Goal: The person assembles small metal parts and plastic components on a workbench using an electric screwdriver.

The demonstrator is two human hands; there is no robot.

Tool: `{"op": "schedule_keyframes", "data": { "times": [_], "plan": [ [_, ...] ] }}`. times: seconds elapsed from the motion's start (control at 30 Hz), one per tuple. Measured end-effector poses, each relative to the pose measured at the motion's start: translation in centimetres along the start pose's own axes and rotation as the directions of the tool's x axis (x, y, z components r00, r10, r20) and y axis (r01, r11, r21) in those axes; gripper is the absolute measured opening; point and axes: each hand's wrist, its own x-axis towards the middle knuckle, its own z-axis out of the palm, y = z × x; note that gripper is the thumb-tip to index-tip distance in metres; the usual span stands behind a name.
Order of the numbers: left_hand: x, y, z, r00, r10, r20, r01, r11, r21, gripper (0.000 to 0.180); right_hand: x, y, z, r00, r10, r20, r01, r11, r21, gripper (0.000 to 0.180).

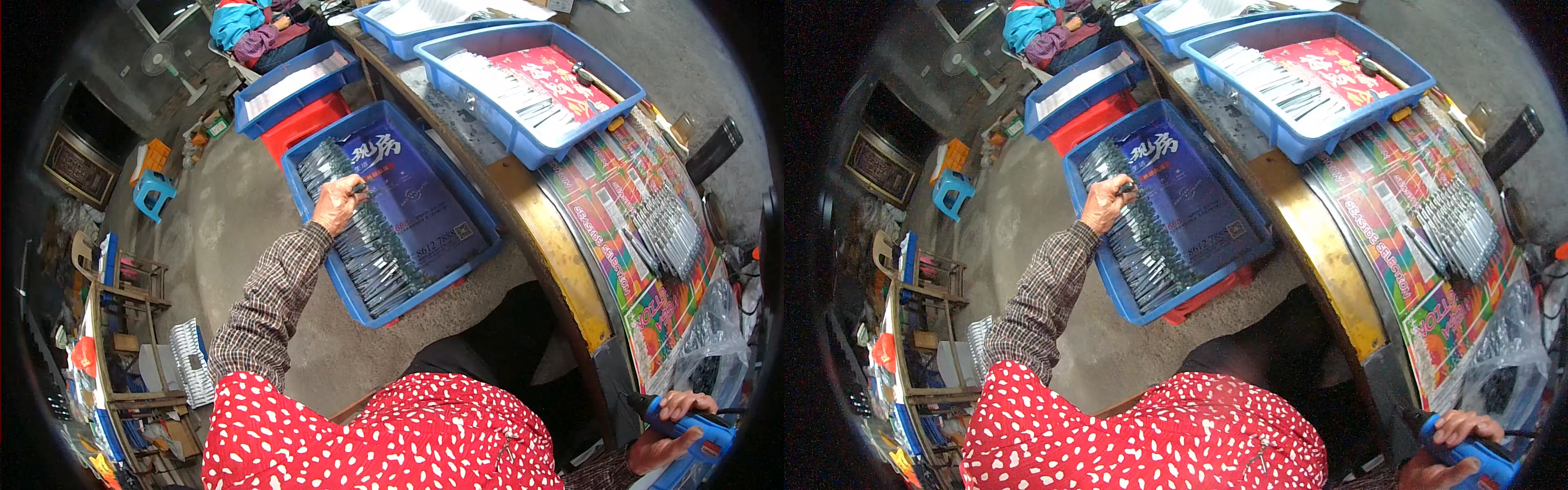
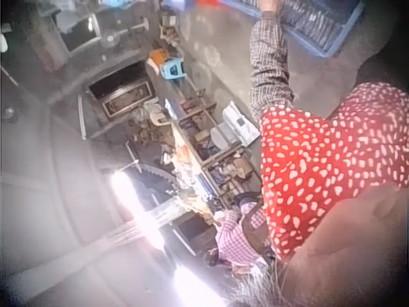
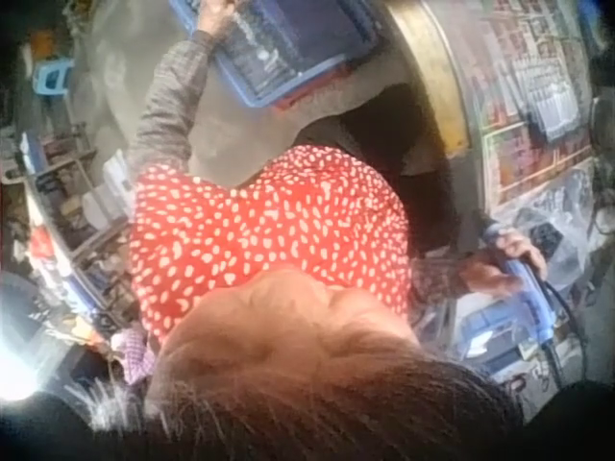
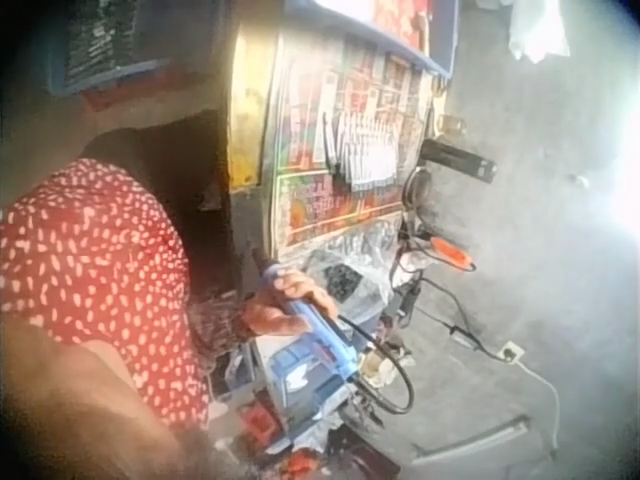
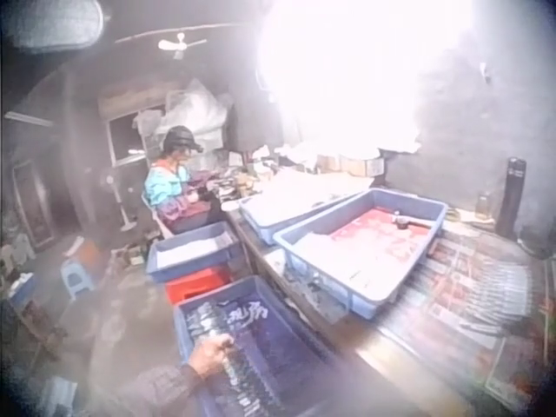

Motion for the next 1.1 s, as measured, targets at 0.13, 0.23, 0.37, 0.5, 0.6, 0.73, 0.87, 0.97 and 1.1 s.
{"op": "schedule_keyframes", "data": {
  "times": [0.13, 0.23, 0.37, 0.5, 0.6, 0.73, 0.87, 0.97, 1.1],
  "plan": [
    [-0.1, -1.8, -0.5, 0.999, 0.036, 0.008, -0.037, 0.988, 0.15, 0.019, 0.0, -0.2, 0.3, 1.0, 0.01, 0.016, -0.01, 1.0, 0.022, 0.045],
    [-0.1, -2.8, -0.7, 0.998, 0.054, 0.023, -0.058, 0.958, 0.279, 0.019, 0.0, -0.2, 0.4, 1.0, 0.013, 0.025, -0.014, 1.0, 0.018, 0.044],
    [0.1, -3.7, -1.1, 0.996, 0.088, 0.023, -0.09, 0.938, 0.334, 0.02, 0.0, -0.2, 0.6, 1.0, 0.006, 0.024, -0.007, 1.0, 0.008, 0.044],
    [0.4, -4.4, -1.6, 0.996, 0.087, 0.032, -0.093, 0.93, 0.355, 0.023, 0.0, -0.2, 0.8, 0.999, 0.012, 0.034, -0.012, 1.0, 0.016, 0.043],
    [0.7, -4.5, -2.0, 0.989, 0.141, 0.054, -0.151, 0.913, 0.379, 0.028, 0.0, -0.2, 0.7, 0.999, 0.011, 0.037, -0.011, 1.0, 0.011, 0.043],
    [0.9, -4.3, -2.1, 0.988, 0.091, 0.124, -0.136, 0.892, 0.431, 0.032, 0.1, -0.3, 0.7, 0.999, 0.003, 0.044, -0.002, 1.0, -0.007, 0.042],
    [0.8, -3.3, -2.0, 0.993, 0.064, 0.096, -0.1, 0.896, 0.433, 0.035, 0.1, -0.3, 0.8, 0.999, 0.022, 0.031, -0.023, 0.999, 0.047, 0.042],
    [1.1, -3.6, -2.2, 0.995, 0.061, 0.081, -0.088, 0.912, 0.402, 0.035, 0.1, -0.2, 0.6, 1.0, 0.016, 0.025, -0.016, 0.999, 0.031, 0.042],
    [1.6, -3.2, -3.3, 0.995, -0.045, 0.092, 0.008, 0.93, 0.368, 0.032, 0.2, -0.2, 0.6, 0.999, 0.016, 0.03, -0.017, 1.0, 0.02, 0.042]
  ]
}}
